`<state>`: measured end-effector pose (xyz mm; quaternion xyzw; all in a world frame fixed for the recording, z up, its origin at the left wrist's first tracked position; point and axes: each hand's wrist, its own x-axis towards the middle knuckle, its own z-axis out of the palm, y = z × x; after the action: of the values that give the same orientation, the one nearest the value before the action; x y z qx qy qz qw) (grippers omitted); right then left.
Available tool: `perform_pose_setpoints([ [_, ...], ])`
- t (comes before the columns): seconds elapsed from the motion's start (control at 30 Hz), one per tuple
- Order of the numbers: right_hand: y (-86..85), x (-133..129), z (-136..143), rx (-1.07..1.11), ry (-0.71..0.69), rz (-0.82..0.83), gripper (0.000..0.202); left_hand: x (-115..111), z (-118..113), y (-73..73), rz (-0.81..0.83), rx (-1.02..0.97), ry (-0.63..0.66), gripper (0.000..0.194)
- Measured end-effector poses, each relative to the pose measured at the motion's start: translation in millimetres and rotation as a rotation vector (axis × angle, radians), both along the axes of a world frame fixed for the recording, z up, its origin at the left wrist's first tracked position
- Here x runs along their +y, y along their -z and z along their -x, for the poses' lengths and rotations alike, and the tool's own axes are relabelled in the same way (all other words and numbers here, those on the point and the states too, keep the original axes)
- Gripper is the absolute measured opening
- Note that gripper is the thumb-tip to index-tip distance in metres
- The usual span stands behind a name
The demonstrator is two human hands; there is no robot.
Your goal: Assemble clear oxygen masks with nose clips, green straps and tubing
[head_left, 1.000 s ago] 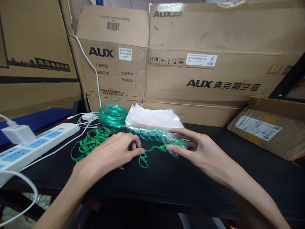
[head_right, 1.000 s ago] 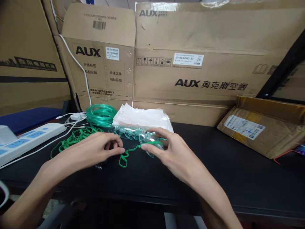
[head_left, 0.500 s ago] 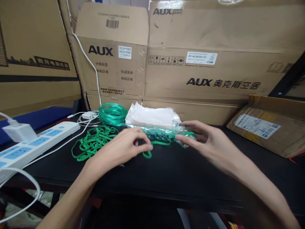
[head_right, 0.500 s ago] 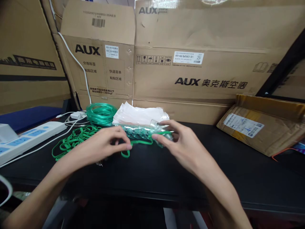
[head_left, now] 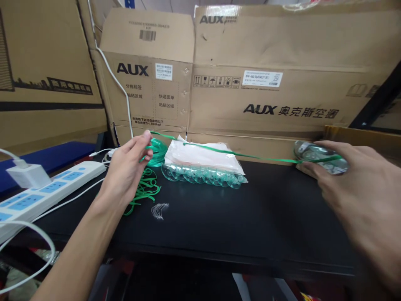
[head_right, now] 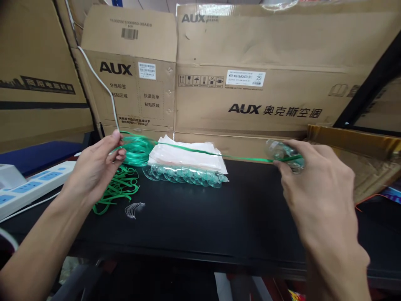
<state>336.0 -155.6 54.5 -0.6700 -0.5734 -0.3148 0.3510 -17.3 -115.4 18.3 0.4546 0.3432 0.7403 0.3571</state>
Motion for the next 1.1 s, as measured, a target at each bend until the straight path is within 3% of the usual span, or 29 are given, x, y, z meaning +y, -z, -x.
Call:
perform_pose_setpoints([
  [0.1, -1.6, 2, -2, 0.025, 0.012, 0.004, 0.041, 2, 3, 0.7, -0.027, 0.015, -0.04, 0.02],
  [0.2, -1.6, 3, 5, 0.146, -0.115, 0.032, 0.043, -1, 0, 1.1, -0.046, 0.138, -0.075, 0.021],
  [0.27, 0.2, 3, 15, 0.287, -0.319, 0.048, 0.041, -5, -5, 1.1, -0.065, 0.279, -0.128, 0.017],
  [0.4, 5.6, -1, 41, 0.524, -0.892, 0.129, 0.03, -14, -19, 1.4, -0.114, 0.498, -0.238, 0.022],
  [0.47, 7.5, -4, 53, 0.618, -1.029, 0.193, 0.029, -17, -25, 1.6, -0.161, 0.508, -0.238, 0.026],
  [0.87, 12.5, -7, 84, 0.909, -1.303, 0.448, 0.039, -37, -59, 1.2, -0.202, 0.424, -0.009, 0.022],
  [1.1, 14.4, -10, 89, 0.925, -1.384, 0.588, 0.037, -41, -65, 4.2, -0.222, 0.4, 0.018, 0.013],
])
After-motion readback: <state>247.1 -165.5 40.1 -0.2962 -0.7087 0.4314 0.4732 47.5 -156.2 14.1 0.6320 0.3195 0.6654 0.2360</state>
